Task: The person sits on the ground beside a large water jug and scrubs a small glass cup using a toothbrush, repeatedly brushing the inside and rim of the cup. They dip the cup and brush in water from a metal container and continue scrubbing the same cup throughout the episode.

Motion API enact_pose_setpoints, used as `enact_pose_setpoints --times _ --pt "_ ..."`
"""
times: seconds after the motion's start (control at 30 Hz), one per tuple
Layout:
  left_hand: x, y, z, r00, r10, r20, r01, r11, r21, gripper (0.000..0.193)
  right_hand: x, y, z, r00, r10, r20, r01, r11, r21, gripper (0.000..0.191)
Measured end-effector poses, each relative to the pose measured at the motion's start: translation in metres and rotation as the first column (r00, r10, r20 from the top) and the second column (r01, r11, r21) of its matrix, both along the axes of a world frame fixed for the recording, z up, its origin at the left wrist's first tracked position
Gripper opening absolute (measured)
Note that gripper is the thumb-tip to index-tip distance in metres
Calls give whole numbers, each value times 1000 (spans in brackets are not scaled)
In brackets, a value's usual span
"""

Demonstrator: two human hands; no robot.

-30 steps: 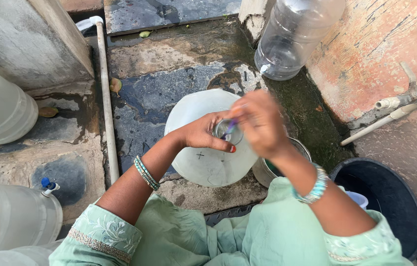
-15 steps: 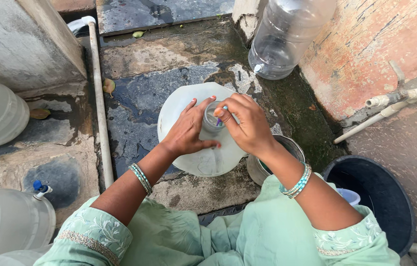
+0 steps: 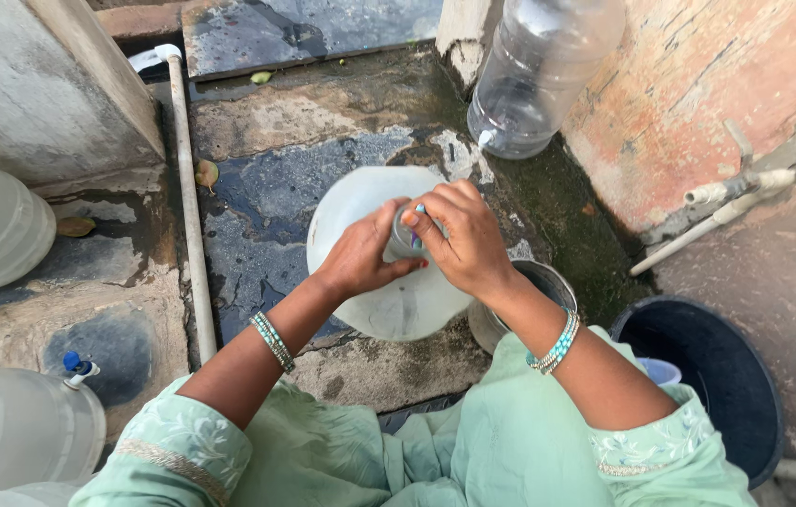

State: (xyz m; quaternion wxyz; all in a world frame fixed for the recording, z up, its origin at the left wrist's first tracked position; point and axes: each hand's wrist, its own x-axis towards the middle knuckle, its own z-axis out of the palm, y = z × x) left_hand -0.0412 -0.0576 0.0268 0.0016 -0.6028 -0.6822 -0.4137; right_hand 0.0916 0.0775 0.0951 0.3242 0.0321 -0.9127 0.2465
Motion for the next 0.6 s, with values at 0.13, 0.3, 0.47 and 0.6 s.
enact_pose_setpoints --times 0.13,0.3,0.47,0.6 --pt "5 -2 0 991 -134 12 134 991 0 87 6 -3 4 997 38 -61 -33 997 77 30" --pt "8 -4 2 980 -183 74 191 972 -137 105 7 -3 0 1000 9 29 -8 1000 -22 29" --pt "3 -6 9 939 -320 123 328 943 -52 96 9 1 13 992 42 117 -44 999 15 27" --pt "2 -5 10 934 -347 87 355 929 -103 82 13 4 29 983 164 81 -180 949 259 22"
